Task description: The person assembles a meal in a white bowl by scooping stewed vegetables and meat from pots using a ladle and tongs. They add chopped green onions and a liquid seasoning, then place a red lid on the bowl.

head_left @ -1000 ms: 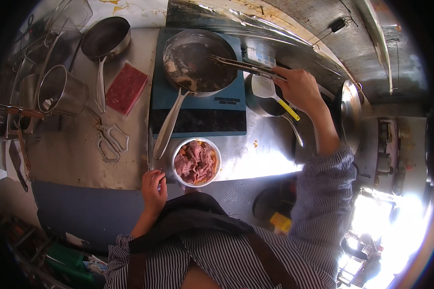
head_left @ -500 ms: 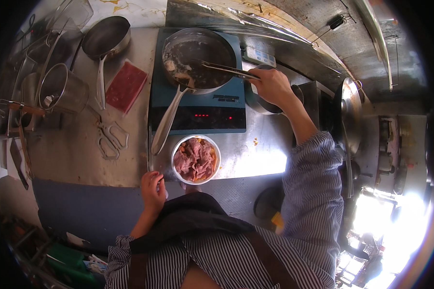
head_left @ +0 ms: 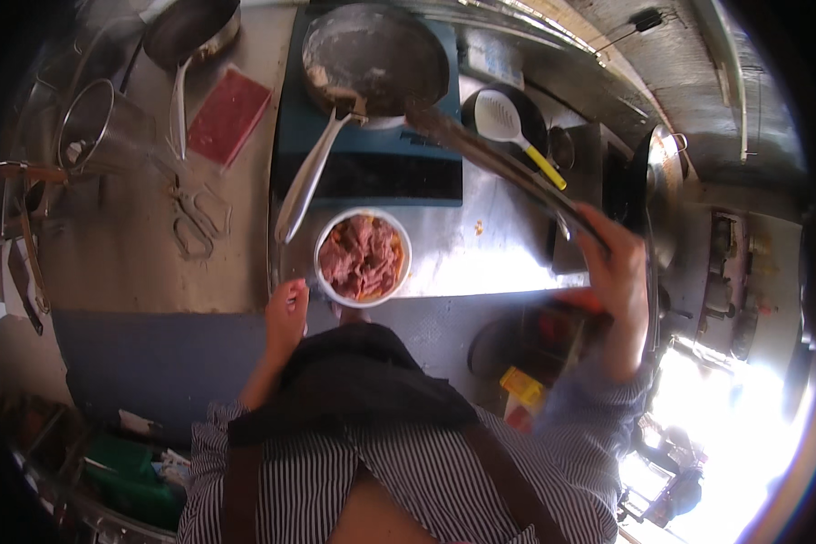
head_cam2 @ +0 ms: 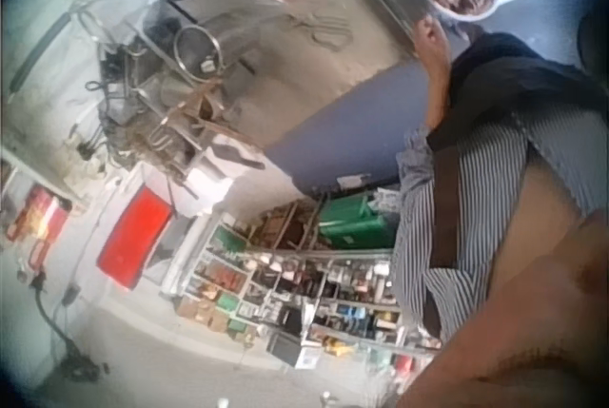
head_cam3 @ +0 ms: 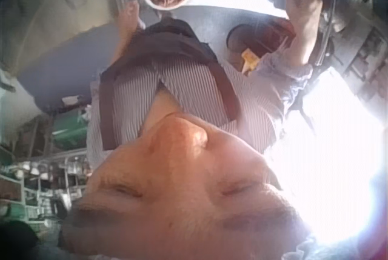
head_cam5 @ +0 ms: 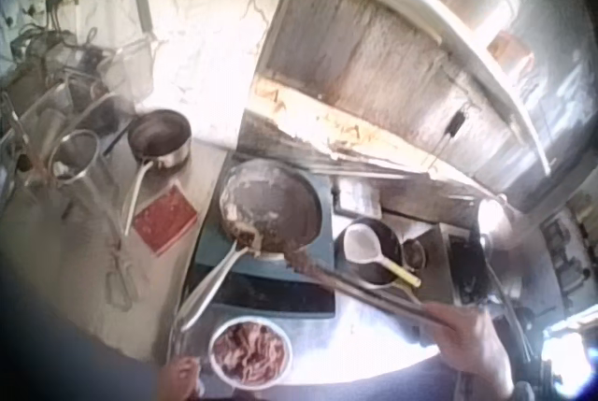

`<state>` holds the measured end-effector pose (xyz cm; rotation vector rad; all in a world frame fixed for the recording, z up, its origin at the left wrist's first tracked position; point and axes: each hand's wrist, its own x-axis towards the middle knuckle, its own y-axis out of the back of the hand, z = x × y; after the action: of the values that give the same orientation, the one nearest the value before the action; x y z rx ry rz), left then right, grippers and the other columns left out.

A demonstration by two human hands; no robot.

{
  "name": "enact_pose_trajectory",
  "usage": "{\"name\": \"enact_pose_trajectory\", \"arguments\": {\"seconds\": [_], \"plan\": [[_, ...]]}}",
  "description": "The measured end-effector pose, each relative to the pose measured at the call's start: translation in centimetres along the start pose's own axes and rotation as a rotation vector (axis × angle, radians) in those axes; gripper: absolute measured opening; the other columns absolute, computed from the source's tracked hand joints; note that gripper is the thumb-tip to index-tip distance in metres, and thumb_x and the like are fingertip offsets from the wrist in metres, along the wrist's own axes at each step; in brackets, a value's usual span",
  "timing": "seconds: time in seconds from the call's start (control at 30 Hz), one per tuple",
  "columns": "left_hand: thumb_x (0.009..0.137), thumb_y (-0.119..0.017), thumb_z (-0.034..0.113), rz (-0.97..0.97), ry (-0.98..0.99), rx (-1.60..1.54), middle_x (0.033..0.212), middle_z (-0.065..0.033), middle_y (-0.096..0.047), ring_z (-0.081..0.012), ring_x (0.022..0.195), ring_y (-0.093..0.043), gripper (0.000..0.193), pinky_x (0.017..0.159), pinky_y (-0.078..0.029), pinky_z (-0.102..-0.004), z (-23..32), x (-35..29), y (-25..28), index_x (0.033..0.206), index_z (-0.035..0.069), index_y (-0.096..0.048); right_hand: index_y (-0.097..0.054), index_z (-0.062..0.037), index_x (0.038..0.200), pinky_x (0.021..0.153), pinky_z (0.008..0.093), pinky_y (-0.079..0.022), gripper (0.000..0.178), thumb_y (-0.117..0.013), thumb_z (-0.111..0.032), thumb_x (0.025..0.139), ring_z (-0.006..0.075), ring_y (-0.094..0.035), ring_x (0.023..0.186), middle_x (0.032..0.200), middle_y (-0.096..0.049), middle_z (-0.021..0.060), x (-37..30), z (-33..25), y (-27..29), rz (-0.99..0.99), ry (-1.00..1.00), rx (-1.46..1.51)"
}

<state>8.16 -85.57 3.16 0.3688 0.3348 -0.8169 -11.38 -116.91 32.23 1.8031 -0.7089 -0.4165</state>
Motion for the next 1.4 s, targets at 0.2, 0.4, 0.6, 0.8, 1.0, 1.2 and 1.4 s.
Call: {"name": "enact_pose_trajectory", "arguments": {"seconds": [0.2, 0.4, 0.6, 0.8, 1.0, 1.2, 1.4], "plan": [[0.092, -0.051, 0.023, -0.15, 0.216, -0.247, 0.095, -0.0043, -0.062, -0.0128, 0.084, -0.06, 0.025, 0.07, -0.048, -0.0262, -1.4, 1.5, -1.2, 0.104, 0.002, -0.057, -0.062, -0.0041, 0.106, 0.061, 0.0356, -0.05, 0.031, -0.065, -0.009, 0.075, 0.0296, -0.063, 0.067, 0.08, -0.065, 0.0171, -7.0, -0.2, -5.1, -0.359, -0.13, 0.068], [0.092, -0.05, 0.024, -0.203, 0.169, -0.295, 0.093, -0.0037, -0.061, -0.011, 0.084, -0.058, 0.024, 0.07, -0.048, -0.0249, -1.6, 1.8, -1.6, 0.102, 0.003, -0.057, -0.06, -0.0015, 0.111, 0.06, 0.0297, -0.049, 0.034, -0.063, -0.006, 0.077, 0.0192, -0.063, 0.066, 0.078, -0.064, 0.0165, -7.3, 2.1, -4.4, -0.278, -0.221, 0.178], [0.093, -0.05, 0.023, -0.159, 0.148, -0.273, 0.089, -0.0025, -0.057, -0.0104, 0.082, -0.056, 0.022, 0.071, -0.051, -0.0262, -0.2, 1.8, -1.8, 0.098, 0.002, -0.054, -0.063, -0.0043, 0.106, 0.061, 0.0306, -0.05, 0.03, -0.064, -0.017, 0.079, 0.0265, -0.064, 0.065, 0.074, -0.065, 0.0151, 3.9, 3.8, -6.5, -0.007, -0.074, 0.095], [0.094, -0.048, 0.021, -0.218, 0.202, -0.343, 0.096, -0.0038, -0.052, -0.0111, 0.088, -0.054, 0.019, 0.075, -0.052, -0.0297, -0.8, 3.2, -2.8, 0.1, 0.003, -0.049, -0.062, -0.0067, 0.108, 0.066, 0.0334, -0.052, 0.039, -0.063, -0.034, 0.08, 0.0256, -0.066, 0.072, 0.08, -0.066, 0.015, 15.5, 5.0, -13.5, -0.02, 0.067, -0.25], [0.093, -0.048, 0.015, -0.261, 0.331, -0.458, 0.108, -0.0062, -0.053, -0.0192, 0.104, -0.053, 0.014, 0.086, -0.049, -0.0383, -1.5, 3.4, -1.4, 0.103, 0.005, -0.048, -0.066, -0.0035, 0.09, 0.061, 0.0365, -0.052, 0.033, -0.062, -0.035, 0.081, 0.0282, -0.065, 0.07, 0.075, -0.065, 0.0146, 11.0, 4.3, -12.9, 0.361, 0.205, 0.022], [0.092, -0.048, 0.009, -0.435, 0.294, -0.49, 0.101, -0.0054, -0.055, -0.0162, 0.097, -0.055, 0.009, 0.089, -0.047, -0.036, 0.6, 4.3, -1.5, 0.098, 0.003, -0.049, -0.055, -0.0026, 0.108, 0.057, 0.0316, -0.052, 0.031, -0.042, -0.027, 0.093, 0.0214, -0.066, 0.066, 0.085, -0.065, 0.0153, -5.7, 5.1, -26.5, -0.427, -0.588, 0.837], [0.092, -0.048, 0.009, -0.574, 0.173, -0.476, 0.098, -0.0042, -0.057, -0.013, 0.094, -0.055, 0.003, 0.086, -0.047, -0.0336, 0.0, 6.0, -0.5, 0.091, 0.007, -0.049, -0.051, -0.0031, 0.104, 0.055, 0.0286, -0.053, 0.027, -0.044, -0.027, 0.093, 0.016, -0.06, 0.068, 0.079, -0.06, 0.0098, -9.9, 1.0, -31.1, -0.059, -0.702, 1.097]]}}
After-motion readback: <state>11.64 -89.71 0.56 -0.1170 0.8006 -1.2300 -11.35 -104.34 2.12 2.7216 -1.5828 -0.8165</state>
